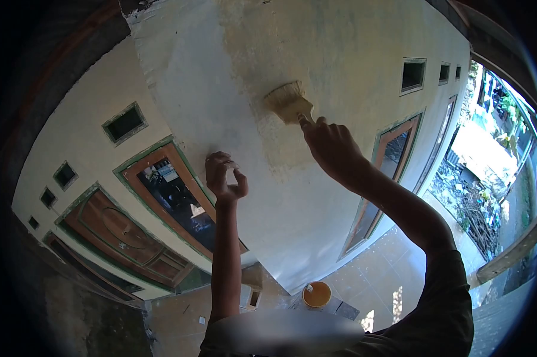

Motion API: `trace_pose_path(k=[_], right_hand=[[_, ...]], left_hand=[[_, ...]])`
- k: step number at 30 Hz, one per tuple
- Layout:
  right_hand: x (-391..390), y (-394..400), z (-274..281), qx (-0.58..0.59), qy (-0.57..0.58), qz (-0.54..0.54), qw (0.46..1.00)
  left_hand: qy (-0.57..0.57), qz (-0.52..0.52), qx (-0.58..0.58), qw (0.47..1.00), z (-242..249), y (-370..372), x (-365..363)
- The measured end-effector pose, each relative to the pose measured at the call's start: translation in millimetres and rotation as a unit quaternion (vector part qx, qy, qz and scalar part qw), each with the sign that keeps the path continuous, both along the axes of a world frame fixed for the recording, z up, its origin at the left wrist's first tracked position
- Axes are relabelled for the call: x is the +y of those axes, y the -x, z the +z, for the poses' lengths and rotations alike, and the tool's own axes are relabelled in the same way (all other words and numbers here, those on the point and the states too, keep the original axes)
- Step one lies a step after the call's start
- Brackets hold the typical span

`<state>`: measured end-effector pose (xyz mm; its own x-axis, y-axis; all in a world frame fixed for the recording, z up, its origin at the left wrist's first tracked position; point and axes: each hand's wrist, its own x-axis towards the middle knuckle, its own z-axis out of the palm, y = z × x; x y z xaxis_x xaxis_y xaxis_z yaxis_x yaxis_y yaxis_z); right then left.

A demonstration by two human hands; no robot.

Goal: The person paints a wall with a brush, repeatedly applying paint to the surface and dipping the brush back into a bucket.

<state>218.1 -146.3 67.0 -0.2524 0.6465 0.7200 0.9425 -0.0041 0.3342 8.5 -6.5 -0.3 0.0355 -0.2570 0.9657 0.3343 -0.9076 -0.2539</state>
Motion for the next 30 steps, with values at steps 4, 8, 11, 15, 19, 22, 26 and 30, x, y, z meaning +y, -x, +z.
trace_pose_path(k=[4, 8, 11, 15, 19, 22, 26, 30], right_hand=[[-9.6, 4.0, -32.1, 0.009, 0.140, -0.044, 0.989], [-3.3, -11.1, -97.1, -0.007, 0.199, 0.007, 0.980], [-8.1, -13.4, -94.1, 0.020, 0.264, -0.010, 0.964], [1.3, -26.2, -28.1, 0.020, 0.243, -0.027, 0.969], [9.7, -26.9, 65.9, 0.005, 0.235, -0.043, 0.971], [5.0, -21.1, 110.9, -0.010, 0.165, -0.033, 0.986], [-2.9, -18.1, 143.3, 0.007, 0.027, -0.015, 0.999], [-29.2, -12.6, 158.7, 0.072, -0.065, 0.046, 0.994]], left_hand=[[0.027, -0.007, -0.026, 0.999, 1.1, -1.8, 1.2], [-0.002, 0.009, -0.037, 0.999, 9.2, -2.4, 1.5], [0.004, -0.003, 0.000, 1.000, 1.6, 0.8, 14.8], [0.052, 0.040, 0.007, 0.998, -1.5, 3.0, 10.2], [0.042, 0.069, -0.001, 0.997, 1.1, 1.5, 7.9], [0.053, 0.075, 0.001, 0.996, -0.3, 1.8, 9.0], [0.037, 0.084, 0.021, 0.996, -4.2, 7.1, 13.3], [0.030, 0.083, 0.012, 0.996, 0.0, 4.0, 10.3]])
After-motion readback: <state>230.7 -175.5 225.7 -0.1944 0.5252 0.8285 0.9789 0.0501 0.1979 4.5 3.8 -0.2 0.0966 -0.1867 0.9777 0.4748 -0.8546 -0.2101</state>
